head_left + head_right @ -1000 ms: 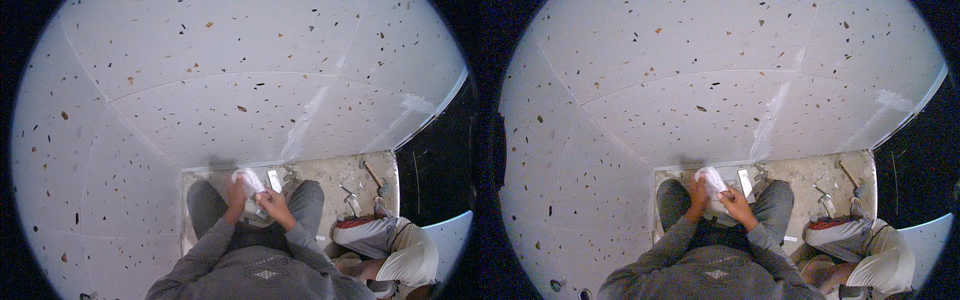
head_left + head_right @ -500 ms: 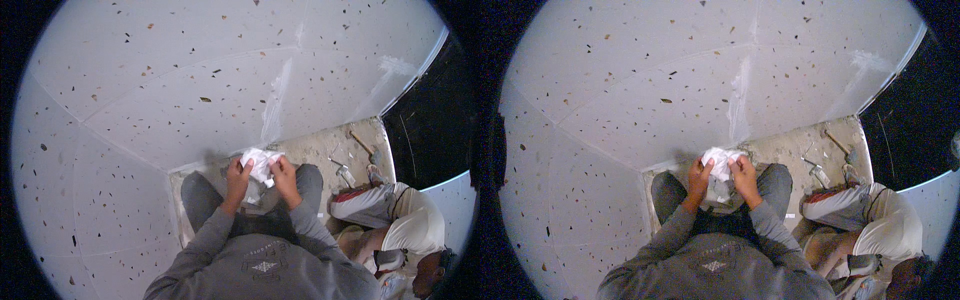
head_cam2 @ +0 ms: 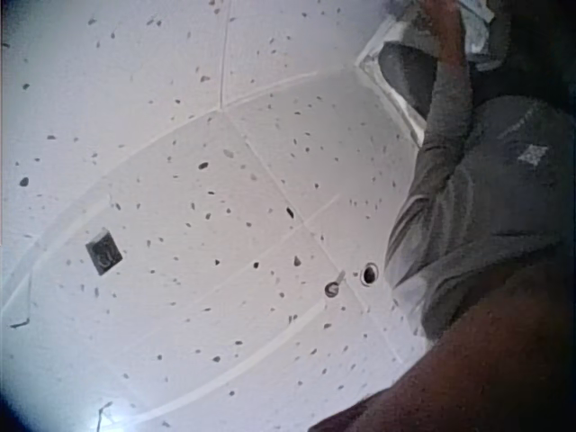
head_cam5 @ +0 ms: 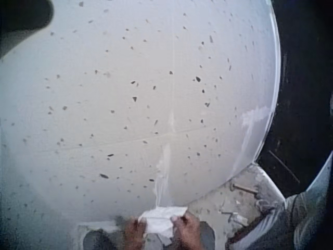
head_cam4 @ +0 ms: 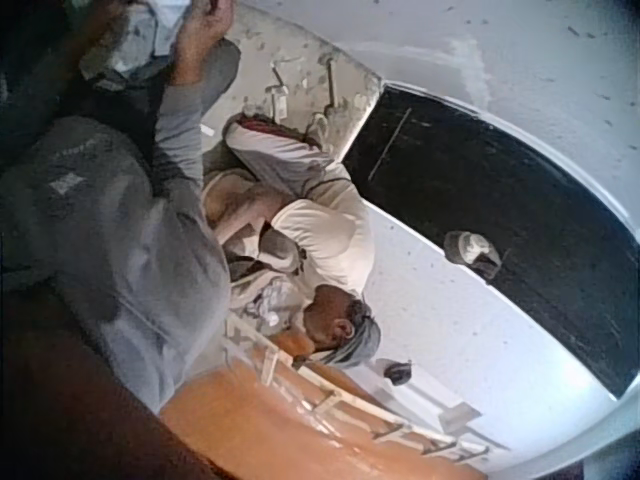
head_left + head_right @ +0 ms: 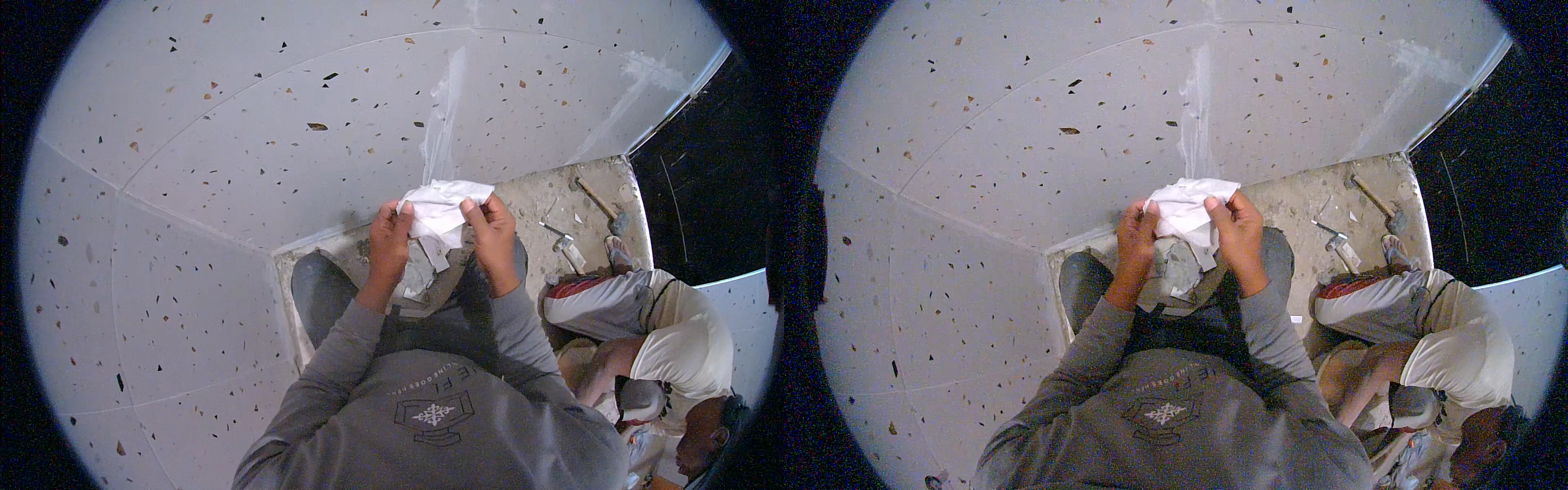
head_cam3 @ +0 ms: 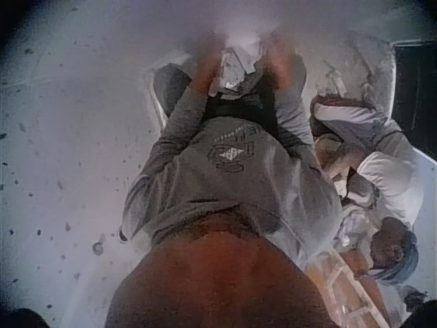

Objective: The person wipes the grout lines and surface of terrazzo-style wall tiles with a white cloth. They repeatedly fold the cloth to expose a clean side and continue wiping different sections of the wall. Another worker is visible in the background working on the floor.

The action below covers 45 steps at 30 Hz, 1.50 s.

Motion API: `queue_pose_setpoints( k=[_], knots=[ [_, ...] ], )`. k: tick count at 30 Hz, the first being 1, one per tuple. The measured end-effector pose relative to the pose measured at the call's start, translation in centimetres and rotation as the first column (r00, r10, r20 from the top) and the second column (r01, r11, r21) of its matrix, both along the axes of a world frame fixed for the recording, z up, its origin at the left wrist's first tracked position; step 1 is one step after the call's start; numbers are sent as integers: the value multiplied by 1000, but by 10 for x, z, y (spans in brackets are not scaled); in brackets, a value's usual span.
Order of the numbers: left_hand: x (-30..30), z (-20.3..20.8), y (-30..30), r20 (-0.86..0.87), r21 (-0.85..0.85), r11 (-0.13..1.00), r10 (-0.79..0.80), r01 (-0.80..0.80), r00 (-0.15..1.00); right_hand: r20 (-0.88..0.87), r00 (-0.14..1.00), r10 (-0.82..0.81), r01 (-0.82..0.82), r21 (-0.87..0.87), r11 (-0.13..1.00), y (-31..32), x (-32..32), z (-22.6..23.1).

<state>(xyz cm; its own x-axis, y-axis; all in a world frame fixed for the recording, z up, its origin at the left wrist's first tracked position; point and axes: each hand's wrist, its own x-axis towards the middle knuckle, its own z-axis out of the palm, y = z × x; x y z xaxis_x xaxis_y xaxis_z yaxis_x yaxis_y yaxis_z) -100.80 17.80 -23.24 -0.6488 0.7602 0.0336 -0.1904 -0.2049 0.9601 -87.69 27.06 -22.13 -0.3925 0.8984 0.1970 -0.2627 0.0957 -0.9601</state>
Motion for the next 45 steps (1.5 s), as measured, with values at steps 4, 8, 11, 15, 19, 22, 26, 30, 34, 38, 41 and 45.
queue_pose_setpoints(
  k=[4, 8, 11, 15, 19, 22, 26, 30, 34, 38, 41, 45],
  knots=[
    [-9, -16, 0, 16, -295, 955, -18, 22, 1000, 98, 995, 5, -12, 64, 998, 10, -1, 22],
    [-21, -14, 1, -115, -350, 931, 67, -104, 991, 268, 963, -30, -22, 189, 982, 33, 0, 19],
    [-28, -6, -2, -258, -379, 916, 35, -135, 965, 256, 966, -42, 5, 141, 990, 33, -3, 24],
    [-25, -21, 0, -472, -285, 946, -2, -151, 882, 249, 968, -19, -3, 90, 996, 31, -8, 32],
    [0, -1, 8, -544, -135, 991, -68, -7, 836, 251, 966, 59, -69, 29, 997, 28, -14, 28],
    [-5, -20, 13, -207, -125, 962, -265, 244, 942, 322, 945, 57, -79, 57, 995, 27, -11, 31],
    [-27, -15, 7, -304, -274, 959, -154, 69, 940, 204, 977, -60, 69, -35, 997, 39, 0, 23],
    [-40, -8, 10, 152, -104, 994, 51, -35, 987, 247, 964, -97, 136, -150, 979, 39, 18, 13],
    [-47, -6, 16, 331, 179, 982, 0, -63, 944, 327, 945, 23, 54, -225, 973, 4, 21, -23],
    [-48, 0, 15, 397, 220, 974, -46, -46, 917, 562, 778, 281, -89, -344, 935, -15, 29, -57],
    [-48, -1, 15, 385, 182, 983, -50, -23, 922, 751, 656, 69, -99, -5, 995, -13, 32, -70],
    [-42, 4, 14, 360, 97, 994, -85, 54, 929, 500, 862, -76, 9, 135, 991, -14, 14, -33]
  ],
)
